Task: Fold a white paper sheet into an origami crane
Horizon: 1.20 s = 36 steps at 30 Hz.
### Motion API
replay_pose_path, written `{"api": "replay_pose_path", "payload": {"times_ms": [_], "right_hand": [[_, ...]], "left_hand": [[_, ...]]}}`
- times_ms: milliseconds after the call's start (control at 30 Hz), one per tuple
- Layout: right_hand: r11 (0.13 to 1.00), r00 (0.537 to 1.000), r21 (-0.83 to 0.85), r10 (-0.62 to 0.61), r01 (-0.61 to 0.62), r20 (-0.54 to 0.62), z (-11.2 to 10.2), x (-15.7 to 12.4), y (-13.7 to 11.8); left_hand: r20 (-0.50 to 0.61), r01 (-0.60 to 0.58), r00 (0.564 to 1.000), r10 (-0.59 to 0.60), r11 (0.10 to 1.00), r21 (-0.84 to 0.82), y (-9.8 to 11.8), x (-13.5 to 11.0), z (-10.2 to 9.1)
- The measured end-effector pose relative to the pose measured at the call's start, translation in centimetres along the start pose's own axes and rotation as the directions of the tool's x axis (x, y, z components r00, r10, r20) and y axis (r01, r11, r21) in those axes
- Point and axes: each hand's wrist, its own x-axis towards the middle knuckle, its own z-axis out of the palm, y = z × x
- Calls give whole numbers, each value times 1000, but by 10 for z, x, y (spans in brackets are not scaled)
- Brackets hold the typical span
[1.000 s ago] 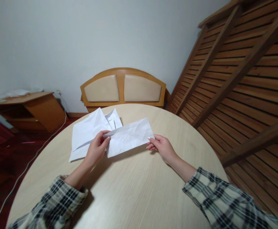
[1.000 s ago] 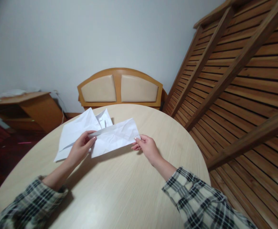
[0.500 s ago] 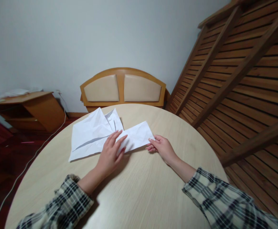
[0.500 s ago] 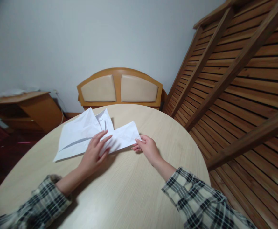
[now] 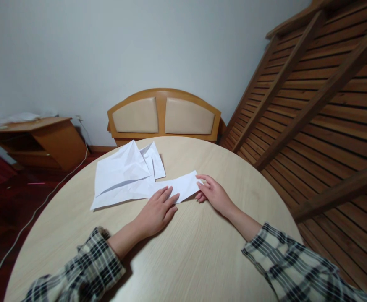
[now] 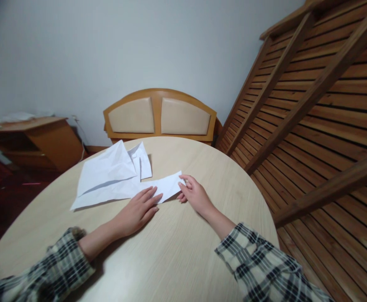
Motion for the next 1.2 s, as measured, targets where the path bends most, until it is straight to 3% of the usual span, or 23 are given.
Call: {"api": "replay_pose_path", "payload": {"times_ms": [133,200,333,533,767,967,1200], "right_hand": [[1000,1000,22,-11,11,20,-13,3,-1],[989,996,-121,-83,84,12,-21,5,-3],[847,961,-455,-244,276,129,-37,8,-6],[678,901,-594,-322,433,290,-48,13,-4],[617,894,-647,-321,448,312,-53,15,0],[593,909,-693,-322,411,264,-56,15,7],[529,902,-732,-292,429,318,-58,13,8]], "left_hand": [[1,-11,1000,11,1000,-26,-1,-1,1],[0,-28,1000,28,998,-48,-2,-1,0],[3,-53,999,54,995,-83,-3,-2,-1],[28,-41,999,44,996,-77,-2,-2,-3],[31,-73,997,76,991,-113,-1,-1,-5],[19,-73,997,76,990,-121,-1,-2,-5],[73,-76,994,83,993,-94,2,0,-9]]}}
